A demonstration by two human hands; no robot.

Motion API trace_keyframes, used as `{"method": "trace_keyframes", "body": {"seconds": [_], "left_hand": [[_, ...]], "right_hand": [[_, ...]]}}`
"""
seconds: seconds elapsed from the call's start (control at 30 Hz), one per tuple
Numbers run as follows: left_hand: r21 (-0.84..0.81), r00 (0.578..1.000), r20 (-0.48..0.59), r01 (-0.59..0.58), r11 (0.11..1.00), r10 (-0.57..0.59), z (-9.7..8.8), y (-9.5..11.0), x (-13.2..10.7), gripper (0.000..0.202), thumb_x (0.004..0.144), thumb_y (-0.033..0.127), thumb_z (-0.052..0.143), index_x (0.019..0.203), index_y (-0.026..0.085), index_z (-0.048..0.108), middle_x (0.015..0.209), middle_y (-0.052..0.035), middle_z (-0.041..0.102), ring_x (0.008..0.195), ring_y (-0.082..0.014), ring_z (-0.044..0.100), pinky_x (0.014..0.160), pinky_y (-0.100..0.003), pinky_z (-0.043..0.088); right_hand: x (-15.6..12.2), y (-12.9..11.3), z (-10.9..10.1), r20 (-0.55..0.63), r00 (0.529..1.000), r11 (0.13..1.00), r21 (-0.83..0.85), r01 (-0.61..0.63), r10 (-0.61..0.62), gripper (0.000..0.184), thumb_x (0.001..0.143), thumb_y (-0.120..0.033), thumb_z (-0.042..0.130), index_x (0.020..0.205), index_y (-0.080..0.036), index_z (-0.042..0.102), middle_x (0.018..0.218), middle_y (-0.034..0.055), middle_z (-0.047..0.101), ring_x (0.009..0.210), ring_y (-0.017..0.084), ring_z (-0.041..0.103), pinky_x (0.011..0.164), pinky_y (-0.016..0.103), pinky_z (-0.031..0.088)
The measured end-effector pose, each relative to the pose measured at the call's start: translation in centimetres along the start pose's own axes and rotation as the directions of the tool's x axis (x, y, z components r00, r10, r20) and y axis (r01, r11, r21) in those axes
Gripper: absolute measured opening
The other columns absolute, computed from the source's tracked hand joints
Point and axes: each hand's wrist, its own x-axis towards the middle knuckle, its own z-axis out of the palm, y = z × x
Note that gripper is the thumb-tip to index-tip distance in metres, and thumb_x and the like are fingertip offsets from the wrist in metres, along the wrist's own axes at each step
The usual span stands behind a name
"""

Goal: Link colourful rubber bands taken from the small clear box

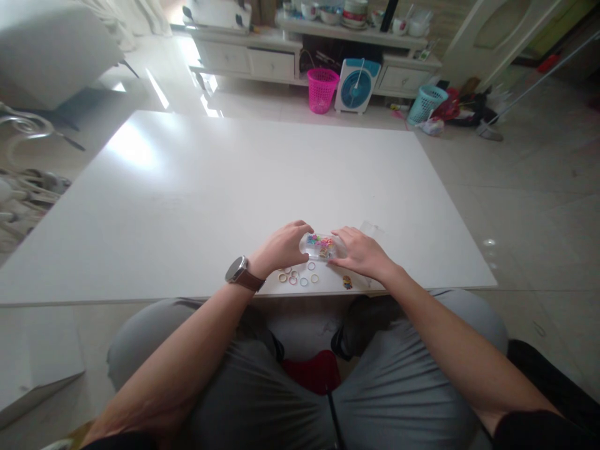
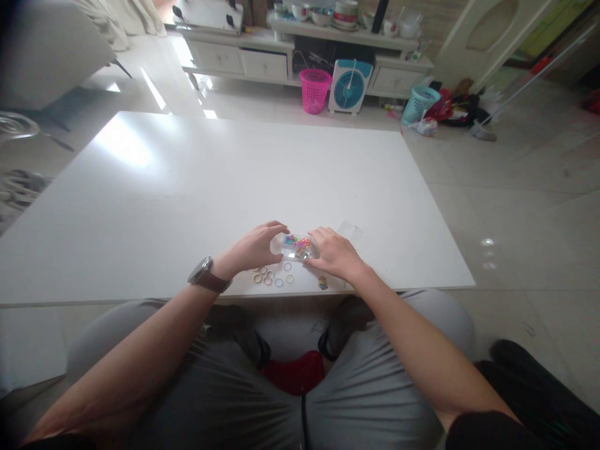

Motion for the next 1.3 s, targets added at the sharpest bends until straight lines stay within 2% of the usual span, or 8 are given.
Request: {"method": "trace_keyframes", "body": {"seconds": [0.13, 0.37, 0.53, 0.77, 0.93, 1.3], "left_hand": [[0.063, 0.998, 0.044, 0.042, 0.997, -0.045, 0.9, -0.9, -0.1, 0.06, 0.074, 0.02, 0.074, 0.132, 0.016, 0.06, 0.133, -0.0139, 0.065, 0.12, -0.0288, 0.063, 0.104, -0.04, 0.05], [0.106, 0.994, 0.085, 0.064, 0.992, -0.073, 1.2, -1.4, 0.2, 0.051, 0.077, 0.028, 0.081, 0.124, 0.018, 0.066, 0.122, -0.0109, 0.072, 0.112, -0.0281, 0.067, 0.097, -0.038, 0.052], [0.12, 0.99, 0.09, 0.093, 0.988, -0.105, 0.9, -1.2, 0.4, 0.055, 0.078, 0.03, 0.081, 0.129, 0.018, 0.065, 0.121, -0.0119, 0.073, 0.111, -0.0288, 0.067, 0.096, -0.039, 0.052], [0.131, 0.989, 0.115, 0.079, 0.988, -0.094, 0.5, -0.8, 0.4, 0.052, 0.081, 0.039, 0.079, 0.125, 0.016, 0.067, 0.113, -0.0124, 0.075, 0.103, -0.0282, 0.069, 0.09, -0.038, 0.052], [0.102, 0.991, 0.088, 0.087, 0.991, -0.096, 0.8, -1.0, 0.3, 0.051, 0.079, 0.039, 0.081, 0.123, 0.019, 0.068, 0.113, -0.0115, 0.075, 0.104, -0.0273, 0.069, 0.09, -0.037, 0.051], [0.08, 0.992, 0.08, 0.095, 0.992, -0.101, 1.1, -1.4, 0.2, 0.058, 0.079, 0.04, 0.081, 0.13, 0.017, 0.066, 0.118, -0.0126, 0.074, 0.107, -0.0281, 0.068, 0.093, -0.039, 0.051]], "right_hand": [[0.0, -0.2, 0.4, 0.044, 0.999, 0.998, 0.054, -0.014, 0.012, 0.057, 0.087, -0.04, 0.072, 0.137, -0.018, 0.056, 0.134, 0.0135, 0.066, 0.122, 0.03, 0.062, 0.1, 0.041, 0.051], [-0.1, -0.3, 0.3, 0.085, 0.995, 0.996, 0.066, -0.063, 0.057, 0.061, 0.088, -0.04, 0.072, 0.143, -0.02, 0.054, 0.141, 0.0122, 0.064, 0.125, 0.032, 0.063, 0.103, 0.043, 0.052], [0.0, 0.1, 0.8, 0.085, 0.994, 0.995, 0.066, -0.077, 0.071, 0.069, 0.089, -0.036, 0.072, 0.15, -0.018, 0.047, 0.153, 0.0155, 0.053, 0.133, 0.032, 0.058, 0.106, 0.043, 0.05], [0.2, 0.5, 1.1, 0.111, 0.99, 0.995, 0.047, -0.089, 0.083, 0.065, 0.091, -0.042, 0.071, 0.147, -0.019, 0.049, 0.137, 0.0183, 0.064, 0.129, 0.032, 0.058, 0.103, 0.043, 0.049], [0.2, 0.6, 1.0, 0.124, 0.99, 0.997, 0.033, -0.074, 0.07, 0.065, 0.091, -0.043, 0.07, 0.147, -0.018, 0.048, 0.135, 0.0183, 0.064, 0.127, 0.032, 0.059, 0.102, 0.042, 0.049], [0.1, 0.4, 0.9, 0.118, 0.991, 0.997, 0.027, -0.066, 0.062, 0.064, 0.092, -0.042, 0.068, 0.148, -0.018, 0.047, 0.133, 0.0174, 0.065, 0.126, 0.032, 0.058, 0.1, 0.041, 0.049]]}}
